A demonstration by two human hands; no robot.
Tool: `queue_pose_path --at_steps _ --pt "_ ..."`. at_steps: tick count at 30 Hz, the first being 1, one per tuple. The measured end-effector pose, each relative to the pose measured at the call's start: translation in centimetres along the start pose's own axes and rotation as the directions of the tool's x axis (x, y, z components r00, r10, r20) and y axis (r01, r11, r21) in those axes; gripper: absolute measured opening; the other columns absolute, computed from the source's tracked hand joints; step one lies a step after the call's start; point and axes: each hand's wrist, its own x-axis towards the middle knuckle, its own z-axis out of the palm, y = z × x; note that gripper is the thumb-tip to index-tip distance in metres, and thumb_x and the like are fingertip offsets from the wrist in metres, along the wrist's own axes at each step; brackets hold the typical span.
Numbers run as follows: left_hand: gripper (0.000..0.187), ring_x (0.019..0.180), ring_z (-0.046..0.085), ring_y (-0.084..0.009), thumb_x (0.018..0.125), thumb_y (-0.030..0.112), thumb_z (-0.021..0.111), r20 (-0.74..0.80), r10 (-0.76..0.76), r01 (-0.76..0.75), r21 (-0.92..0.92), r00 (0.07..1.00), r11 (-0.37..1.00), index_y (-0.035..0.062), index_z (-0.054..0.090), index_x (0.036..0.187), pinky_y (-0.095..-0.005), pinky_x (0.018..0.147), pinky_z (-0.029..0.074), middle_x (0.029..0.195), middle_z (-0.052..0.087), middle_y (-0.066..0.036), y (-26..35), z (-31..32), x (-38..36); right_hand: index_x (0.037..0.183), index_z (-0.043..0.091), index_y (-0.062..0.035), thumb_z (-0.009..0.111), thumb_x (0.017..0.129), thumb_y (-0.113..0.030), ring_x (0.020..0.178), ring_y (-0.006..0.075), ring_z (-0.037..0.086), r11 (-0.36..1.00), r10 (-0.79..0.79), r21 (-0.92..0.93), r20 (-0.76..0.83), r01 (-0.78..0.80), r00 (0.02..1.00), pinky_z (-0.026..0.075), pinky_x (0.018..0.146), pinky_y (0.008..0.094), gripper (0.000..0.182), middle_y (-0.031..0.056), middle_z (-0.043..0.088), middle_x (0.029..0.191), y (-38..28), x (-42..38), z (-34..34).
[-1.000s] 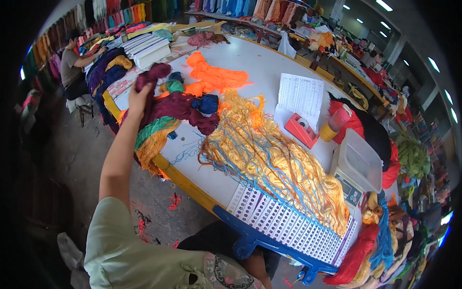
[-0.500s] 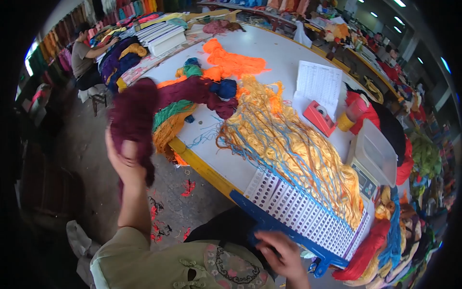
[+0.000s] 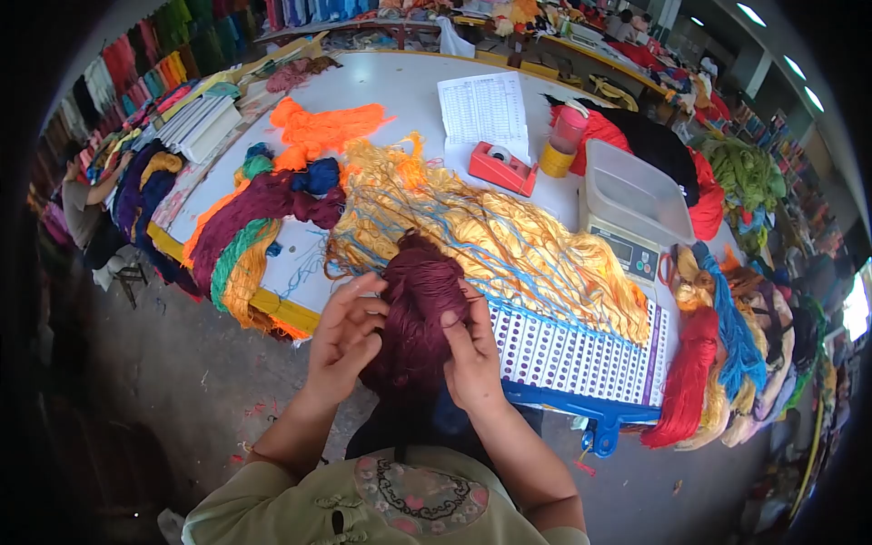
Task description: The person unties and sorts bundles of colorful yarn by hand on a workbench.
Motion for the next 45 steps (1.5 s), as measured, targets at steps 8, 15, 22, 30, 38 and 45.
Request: queue_pose_path --at_steps 8,15,22,30,38,45 --pt "0.048 0.112 0.053 -0.0206 0.080 0.009 0.073 0.085 0.029 -0.067 0.492 0.996 0.868 0.0019 0.056 0.124 -0.0330 0.093 0.043 0.121 0.053 -0.010 0.9 -0.5 2.7 0.137 0.039 -0.0004 0.047 0.101 -0.024 0.123 0.0208 0.048 0.991 0.041 -0.133 0.163 -0.020 0.986 0.036 0.105 0.0330 0.043 0.0114 0.047 0.135 1.2 -0.7 -1.8" --pt "0.035 0.099 0.060 -0.0168 0.075 0.007 0.078 -0.021 -0.110 0.110 0.348 0.994 0.931 0.0024 0.063 0.106 -0.0311 0.086 0.048 0.103 0.062 -0.008 -1.9 -1.8 -0.1 0.129 0.049 -0.0026 0.060 0.068 0.012 0.103 0.0264 0.059 0.574 -0.012 -0.775 0.314 0.264 0.949 0.048 0.088 0.0342 0.064 0.0142 0.053 0.118 -2.7 -0.3 -1.4" --pt "0.045 0.104 0.057 -0.0327 0.072 0.015 0.076 -0.033 -0.010 0.025 0.472 0.999 0.881 0.0026 0.058 0.111 -0.0392 0.092 0.046 0.106 0.058 -0.014 -2.7 -1.3 -2.0 0.123 0.055 -0.0013 0.055 0.068 0.009 0.101 0.0349 0.059 0.232 0.079 -0.831 0.535 0.506 0.841 0.049 0.086 0.0382 0.056 0.0193 0.057 0.114 -1.5 0.3 -0.2" --pt "0.028 0.093 0.058 -0.0168 0.069 -0.002 0.062 0.008 -0.292 0.290 0.079 0.956 0.954 0.0000 0.060 0.096 -0.0265 0.082 0.045 0.092 0.060 -0.005 -0.3 -3.7 -2.0 0.112 0.060 0.0009 0.053 0.069 0.009 0.093 0.0311 0.065 0.274 -0.100 -0.655 0.709 0.704 0.698 0.052 0.082 0.0360 0.044 0.0187 0.064 0.106 -1.8 1.1 3.3" --pt "0.033 0.087 0.062 -0.0150 0.066 -0.007 0.059 0.009 -0.508 0.403 -0.620 0.862 0.673 -0.0038 0.061 0.099 -0.0288 0.081 0.050 0.095 0.064 -0.008 0.6 -6.2 -4.2 0.109 0.060 0.0002 0.046 0.080 0.008 0.098 0.0224 0.062 0.622 -0.124 -0.657 0.455 0.426 0.882 0.047 0.090 0.0309 0.033 0.0146 0.064 0.105 1.3 -0.5 4.4" --pt "0.026 0.083 0.063 -0.0138 0.074 -0.005 0.058 -0.177 -0.528 0.379 -0.515 0.831 0.769 -0.0019 0.060 0.100 -0.0278 0.077 0.051 0.093 0.065 -0.007 1.8 -7.1 -4.6 0.118 0.057 -0.0039 0.060 0.073 0.005 0.100 0.0259 0.059 0.490 0.087 -0.699 0.635 0.522 0.768 0.049 0.087 0.0342 0.046 0.0120 0.056 0.114 -0.5 0.9 6.5"
